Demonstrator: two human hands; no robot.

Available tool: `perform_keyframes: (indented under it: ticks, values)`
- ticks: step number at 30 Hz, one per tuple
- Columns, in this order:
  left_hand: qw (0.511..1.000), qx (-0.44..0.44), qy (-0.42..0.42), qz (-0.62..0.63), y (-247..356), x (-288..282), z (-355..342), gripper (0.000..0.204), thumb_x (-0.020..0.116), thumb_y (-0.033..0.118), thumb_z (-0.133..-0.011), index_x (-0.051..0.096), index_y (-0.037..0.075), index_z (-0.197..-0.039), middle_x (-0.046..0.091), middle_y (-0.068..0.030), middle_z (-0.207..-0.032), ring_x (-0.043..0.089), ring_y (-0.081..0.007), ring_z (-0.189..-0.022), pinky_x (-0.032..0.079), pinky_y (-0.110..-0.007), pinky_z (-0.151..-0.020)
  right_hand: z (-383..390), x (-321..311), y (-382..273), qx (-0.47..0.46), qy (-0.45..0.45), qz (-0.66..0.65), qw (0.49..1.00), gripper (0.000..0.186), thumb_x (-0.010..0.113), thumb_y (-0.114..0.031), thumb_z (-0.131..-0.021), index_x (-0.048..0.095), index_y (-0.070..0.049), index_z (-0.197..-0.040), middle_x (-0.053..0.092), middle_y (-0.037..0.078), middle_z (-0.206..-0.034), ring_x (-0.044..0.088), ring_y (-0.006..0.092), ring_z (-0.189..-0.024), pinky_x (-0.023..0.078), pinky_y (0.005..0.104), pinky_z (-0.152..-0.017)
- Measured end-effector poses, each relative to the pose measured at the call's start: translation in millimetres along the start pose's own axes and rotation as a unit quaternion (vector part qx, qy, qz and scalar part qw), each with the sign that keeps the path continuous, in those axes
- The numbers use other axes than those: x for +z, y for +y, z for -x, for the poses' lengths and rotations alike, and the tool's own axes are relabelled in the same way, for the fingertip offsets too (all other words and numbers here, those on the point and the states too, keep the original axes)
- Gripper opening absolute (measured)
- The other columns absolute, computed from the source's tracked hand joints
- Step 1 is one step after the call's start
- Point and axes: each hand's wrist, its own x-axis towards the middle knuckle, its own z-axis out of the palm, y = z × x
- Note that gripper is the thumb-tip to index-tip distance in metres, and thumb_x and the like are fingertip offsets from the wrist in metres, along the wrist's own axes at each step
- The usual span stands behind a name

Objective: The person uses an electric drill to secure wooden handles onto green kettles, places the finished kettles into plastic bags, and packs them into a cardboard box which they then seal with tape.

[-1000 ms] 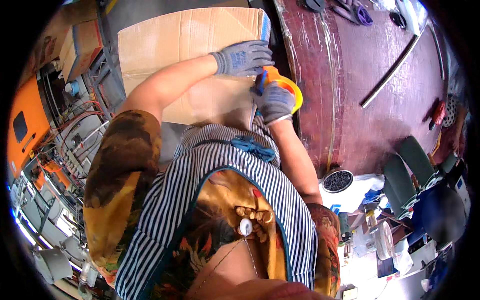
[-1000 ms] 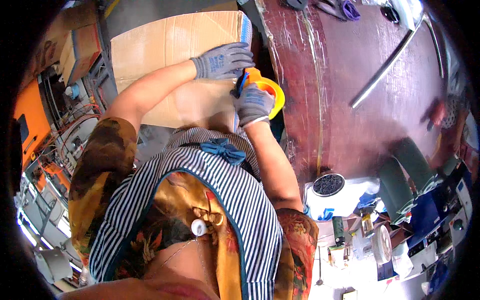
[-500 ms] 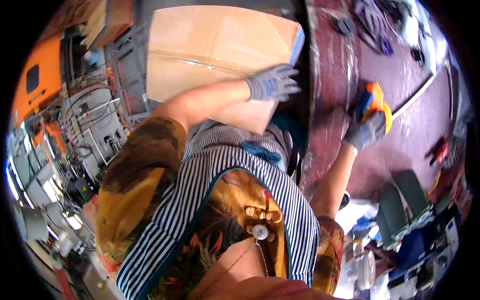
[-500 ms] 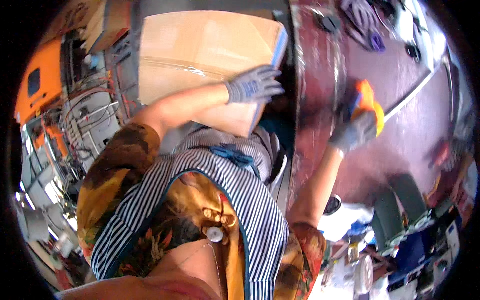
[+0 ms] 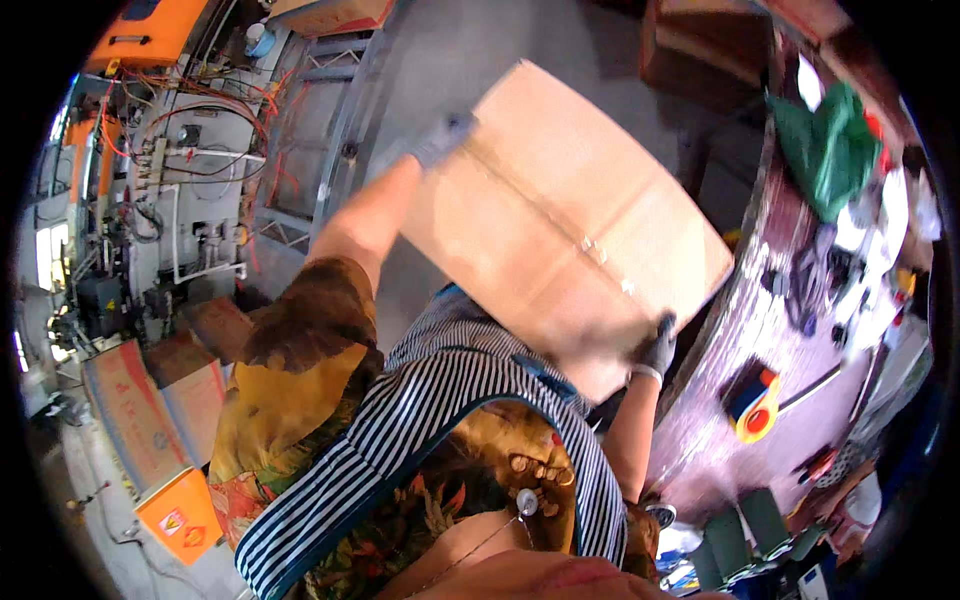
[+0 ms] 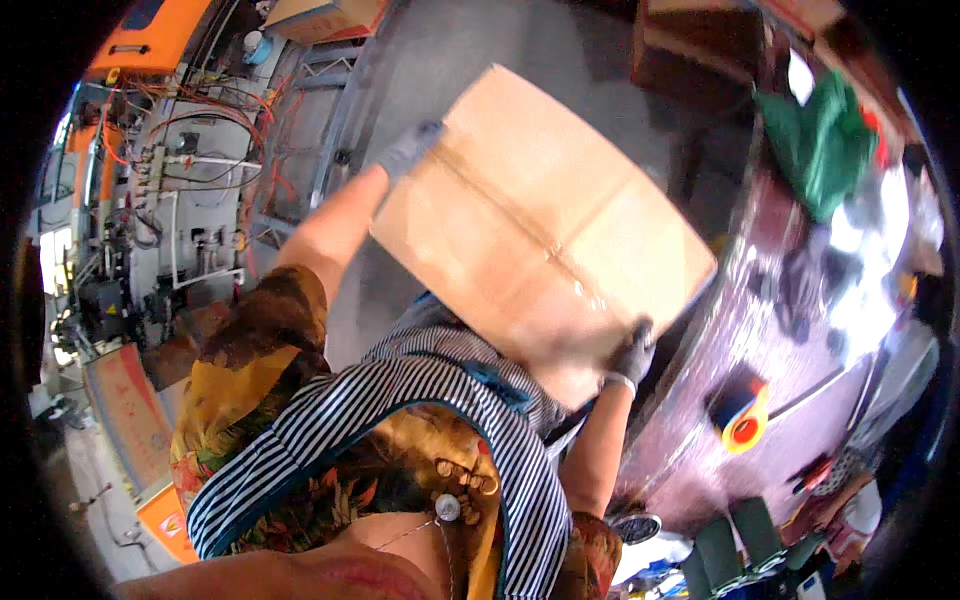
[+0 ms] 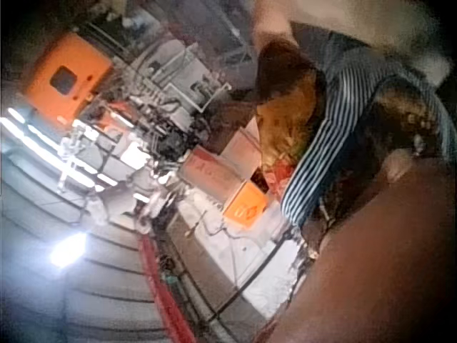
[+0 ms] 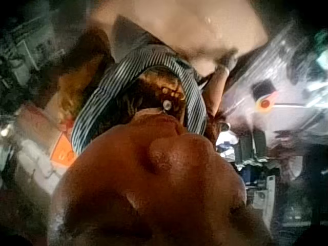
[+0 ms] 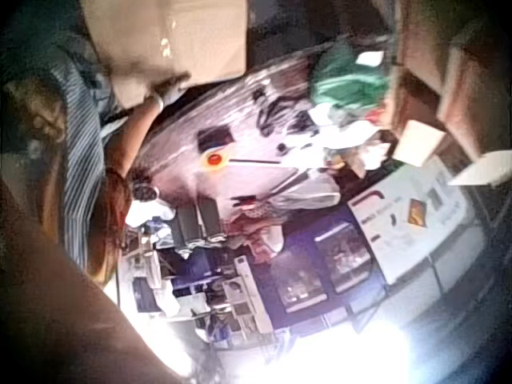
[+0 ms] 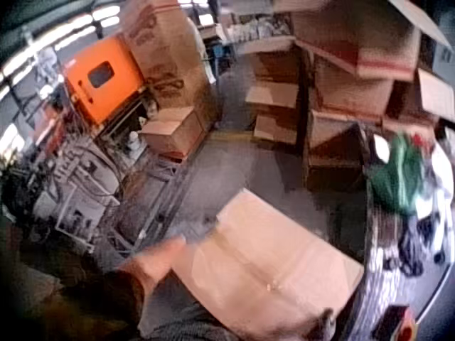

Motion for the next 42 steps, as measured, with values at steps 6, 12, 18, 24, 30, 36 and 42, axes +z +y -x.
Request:
perform_keyframes:
  ticks: [6,12,18,24,30,36,42]
  values:
    - [0.993,0.013,0.114,0.022,-18.2,24.0,-20.8,0.088,0.074,0.068,-0.073,0.057,0.001,-0.127,0.064,-0.021,-0.126,0.063,-0.0335,-0.113,0.049,-0.041,-0.094,54.6,33.2,-22.6,-0.04,0.208,0.227,0.951,0.083,0.044,-0.074,-0.092,0.071,0.002,-0.112,0.073,0.02,-0.1,0.066,0.0342,-0.092,0.049,0.0438,-0.083]
    - [0.971,0.078,0.145,0.172,-105.5,-75.2,-33.3,0.069,0.077,0.052,-0.079,0.062,0.001,-0.124,0.069,-0.0172,-0.115,0.065,-0.0273,-0.103,0.05,-0.041,-0.092,184.9,141.2,-85.8,-0.102,0.22,0.374,0.895,0.068,0.051,-0.066,-0.093,0.069,-0.008,-0.122,0.072,0.014,-0.113,0.067,0.0322,-0.102,0.049,0.0433,-0.09]
    - [0.966,-0.038,0.214,0.14,-70.8,-191.4,10.4,0.054,0.065,0.053,-0.089,0.069,0.003,-0.111,0.071,-0.0183,-0.108,0.066,-0.0319,-0.104,0.049,-0.042,-0.09,203.0,206.7,-79.4,-0.203,0.197,0.266,0.921,0.052,0.052,-0.046,-0.1,0.067,-0.002,-0.124,0.071,0.016,-0.115,0.068,0.0279,-0.103,0.051,0.039,-0.09]
    - [0.895,0.012,0.442,0.055,-111.3,-361.9,98.7,0.061,0.048,0.057,-0.096,0.068,0.003,-0.114,0.067,-0.0275,-0.109,0.064,-0.0435,-0.102,0.048,-0.047,-0.09,204.6,358.0,-71.5,-0.167,0.064,0.075,0.981,0.047,0.058,-0.039,-0.1,0.067,0.003,-0.118,0.069,0.009,-0.108,0.06,0.0191,-0.096,0.048,0.0329,-0.089]
    - [0.866,-0.098,0.487,0.056,-183.9,-480.2,88.5,0.059,0.046,0.056,-0.096,0.068,0.005,-0.117,0.067,-0.0242,-0.116,0.061,-0.0421,-0.11,0.046,-0.045,-0.094,188.5,567.9,-112.7,-0.193,-0.034,0.194,0.961,0.05,0.06,-0.043,-0.097,0.07,0.004,-0.11,0.07,0.006,-0.098,0.057,0.0176,-0.088,0.047,0.0322,-0.083]
    - [0.826,-0.117,0.546,0.073,-212.9,-654.4,-25.6,0.06,0.045,0.058,-0.095,0.068,0.008,-0.117,0.067,-0.0227,-0.117,0.061,-0.0423,-0.111,0.046,-0.047,-0.094,102.6,808.0,-122.5,-0.217,-0.086,0.21,0.95,0.057,0.058,-0.048,-0.097,0.069,0.006,-0.11,0.068,0.007,-0.091,0.058,0.0205,-0.083,0.048,0.0352,-0.076]
    - [0.759,0.022,0.649,-0.052,-94.2,-829.4,-100.1,0.045,0.046,0.044,-0.1,0.064,0.011,-0.124,0.069,-0.0207,-0.103,0.066,-0.0388,-0.094,0.05,-0.045,-0.083,48.8,974.7,-187.3,-0.044,-0.231,-0.116,0.965,0.052,0.068,-0.056,-0.09,0.07,-0.005,-0.1,0.06,0.001,-0.085,0.056,0.0154,-0.075,0.048,0.0325,-0.066]
